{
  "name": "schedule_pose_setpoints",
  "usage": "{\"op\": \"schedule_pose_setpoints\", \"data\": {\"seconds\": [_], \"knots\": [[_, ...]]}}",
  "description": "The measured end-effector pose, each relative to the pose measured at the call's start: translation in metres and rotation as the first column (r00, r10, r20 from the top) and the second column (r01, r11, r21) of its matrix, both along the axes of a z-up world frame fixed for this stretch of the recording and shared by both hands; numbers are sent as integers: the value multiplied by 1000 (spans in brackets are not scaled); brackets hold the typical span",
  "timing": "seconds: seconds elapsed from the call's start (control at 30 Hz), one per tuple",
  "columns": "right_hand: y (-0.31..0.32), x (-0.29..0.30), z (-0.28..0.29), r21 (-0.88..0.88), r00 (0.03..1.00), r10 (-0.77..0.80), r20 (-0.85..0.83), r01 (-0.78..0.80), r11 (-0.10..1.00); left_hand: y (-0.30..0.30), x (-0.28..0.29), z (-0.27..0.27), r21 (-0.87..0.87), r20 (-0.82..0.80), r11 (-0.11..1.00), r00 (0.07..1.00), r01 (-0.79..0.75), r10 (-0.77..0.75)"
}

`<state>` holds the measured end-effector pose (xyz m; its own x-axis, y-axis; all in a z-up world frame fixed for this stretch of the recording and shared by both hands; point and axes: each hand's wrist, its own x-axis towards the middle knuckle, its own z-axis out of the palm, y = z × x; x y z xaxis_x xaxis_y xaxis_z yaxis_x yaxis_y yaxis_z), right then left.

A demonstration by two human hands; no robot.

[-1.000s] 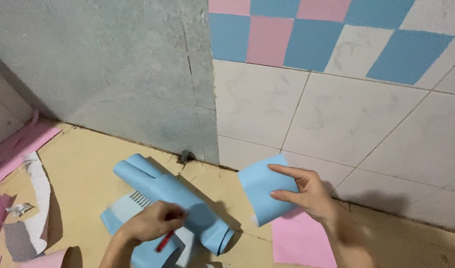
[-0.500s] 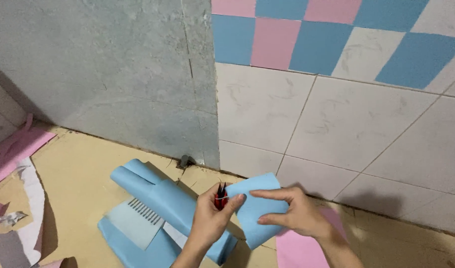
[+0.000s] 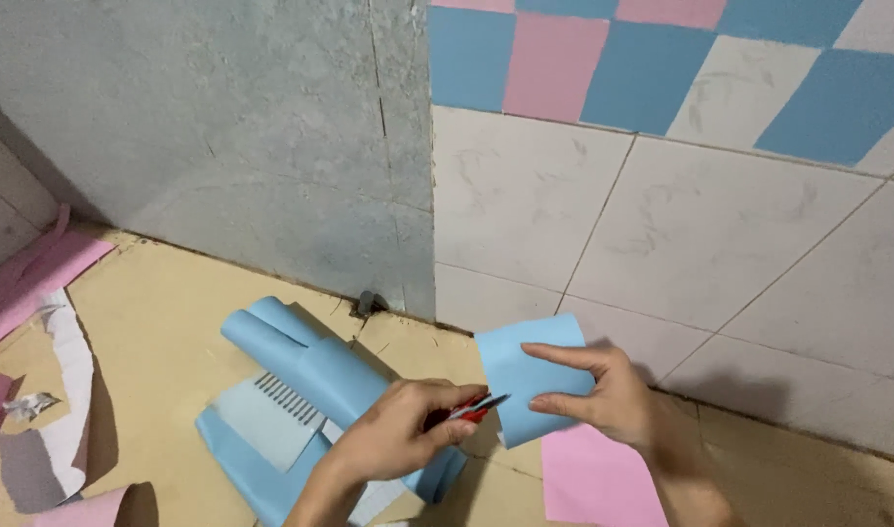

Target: Cutting and applying small rectangular vinyl stickers to a tiled wall to create a decorative pattern.

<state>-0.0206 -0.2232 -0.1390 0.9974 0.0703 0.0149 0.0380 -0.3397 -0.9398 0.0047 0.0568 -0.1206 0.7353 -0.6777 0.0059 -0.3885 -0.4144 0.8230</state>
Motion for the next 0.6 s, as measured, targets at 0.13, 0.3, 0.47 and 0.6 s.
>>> {"op": "schedule_pose_setpoints", "data": {"seconds": [0.13, 0.3, 0.47, 0.6], "knots": [[0, 2, -3, 11, 995, 64, 78, -65, 998, 0, 1, 1, -5, 16, 1000, 1000, 6, -6], [2, 2, -9, -34, 997, 70, 20, -69, 997, 1, 0, 8, 33, -52, 999, 998, 28, -26], [7, 2, -9, 7, 988, 116, 106, -117, 993, 1, 2, 3, 7, -69, 999, 997, 38, -37], [7, 1, -13, -4, 986, 84, 141, -84, 996, 2, 2, 4, 21, -95, 998, 994, 52, -50]]}}
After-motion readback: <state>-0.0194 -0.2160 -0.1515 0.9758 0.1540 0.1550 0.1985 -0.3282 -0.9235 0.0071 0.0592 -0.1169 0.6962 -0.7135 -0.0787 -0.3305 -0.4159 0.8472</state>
